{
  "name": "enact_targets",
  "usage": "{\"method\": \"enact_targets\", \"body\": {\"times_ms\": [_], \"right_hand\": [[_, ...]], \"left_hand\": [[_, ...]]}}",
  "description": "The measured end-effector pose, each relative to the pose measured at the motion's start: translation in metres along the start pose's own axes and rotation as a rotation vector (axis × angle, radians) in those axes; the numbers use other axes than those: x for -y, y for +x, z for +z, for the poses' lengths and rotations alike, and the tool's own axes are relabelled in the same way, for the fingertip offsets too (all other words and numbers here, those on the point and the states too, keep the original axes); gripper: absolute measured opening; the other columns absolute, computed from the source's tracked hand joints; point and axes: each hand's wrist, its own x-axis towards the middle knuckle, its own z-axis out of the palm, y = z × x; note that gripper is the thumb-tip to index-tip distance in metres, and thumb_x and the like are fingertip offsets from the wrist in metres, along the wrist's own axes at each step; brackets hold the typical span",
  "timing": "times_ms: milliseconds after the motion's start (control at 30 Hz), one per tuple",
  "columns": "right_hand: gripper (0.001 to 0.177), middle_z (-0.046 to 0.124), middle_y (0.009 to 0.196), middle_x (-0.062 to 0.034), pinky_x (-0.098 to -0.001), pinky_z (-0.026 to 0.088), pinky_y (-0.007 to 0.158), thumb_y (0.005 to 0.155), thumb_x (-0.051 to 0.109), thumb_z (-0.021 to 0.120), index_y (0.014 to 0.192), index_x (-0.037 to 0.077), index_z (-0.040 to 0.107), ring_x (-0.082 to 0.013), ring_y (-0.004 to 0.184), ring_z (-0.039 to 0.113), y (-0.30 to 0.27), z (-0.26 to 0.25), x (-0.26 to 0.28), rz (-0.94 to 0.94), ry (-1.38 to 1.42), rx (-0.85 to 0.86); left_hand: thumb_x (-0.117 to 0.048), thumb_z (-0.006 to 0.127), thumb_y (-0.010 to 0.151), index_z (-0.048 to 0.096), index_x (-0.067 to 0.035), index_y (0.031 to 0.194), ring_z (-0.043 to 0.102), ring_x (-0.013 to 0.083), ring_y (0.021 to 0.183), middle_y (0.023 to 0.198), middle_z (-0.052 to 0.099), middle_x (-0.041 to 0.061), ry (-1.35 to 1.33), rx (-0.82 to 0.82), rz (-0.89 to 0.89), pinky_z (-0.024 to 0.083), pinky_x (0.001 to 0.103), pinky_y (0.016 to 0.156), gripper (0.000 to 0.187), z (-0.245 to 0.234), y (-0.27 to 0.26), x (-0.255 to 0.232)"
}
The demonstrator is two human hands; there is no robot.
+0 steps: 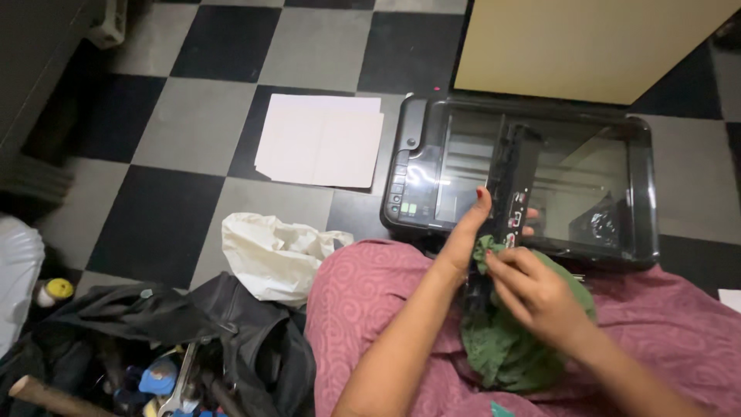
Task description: The person removes a black plastic printer component and wipes it with a green cloth. They repeatedly rub the component's surfaces, flip it over, and continue cleaning before placing it back into the printer.
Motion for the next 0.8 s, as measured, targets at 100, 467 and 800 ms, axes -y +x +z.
{"method": "enact_targets", "body": {"times_ms": [100,467,800], "right_hand": [[0.034,0.069,0.106,-0.0085,-0.0322,0.057,0.071,0.085,0.004,0.07,0.119,0.003,0.071,-0.0213,0.085,0.071,-0.005,0.008,0.007,0.153,0.135,0.109],[0.044,0.063,0.1,-0.0109,-0.0369,0.053,0.077,0.08,0.007,0.075,0.123,0.003,0.069,-0.0262,0.088,0.063,0.003,0.007,0.001,-0.005,0.016,-0.108],[0.034,0.059,0.087,-0.0096,-0.0397,0.053,0.069,0.077,0.014,0.076,0.109,0.004,0.069,-0.0292,0.08,0.064,0.005,-0.004,-0.004,0.026,-0.103,-0.049]], "left_hand": [[-0.076,0.045,0.1,0.049,0.001,0.148,0.066,0.024,0.109,0.134,0.061,0.019,-0.071,0.06,0.008,0.06,0.041,0.084,0.091,-0.001,-0.001,-0.01],[-0.074,0.039,0.101,0.048,0.0,0.151,0.065,0.0247,0.116,0.142,0.059,0.019,-0.134,0.16,-0.014,0.059,0.04,0.094,0.09,0.012,-0.008,-0.02],[-0.075,0.046,0.1,0.059,0.008,0.138,0.067,0.0201,0.103,0.116,0.068,0.016,0.288,0.057,-0.15,0.056,0.035,0.093,0.092,0.021,-0.019,-0.026]]}}
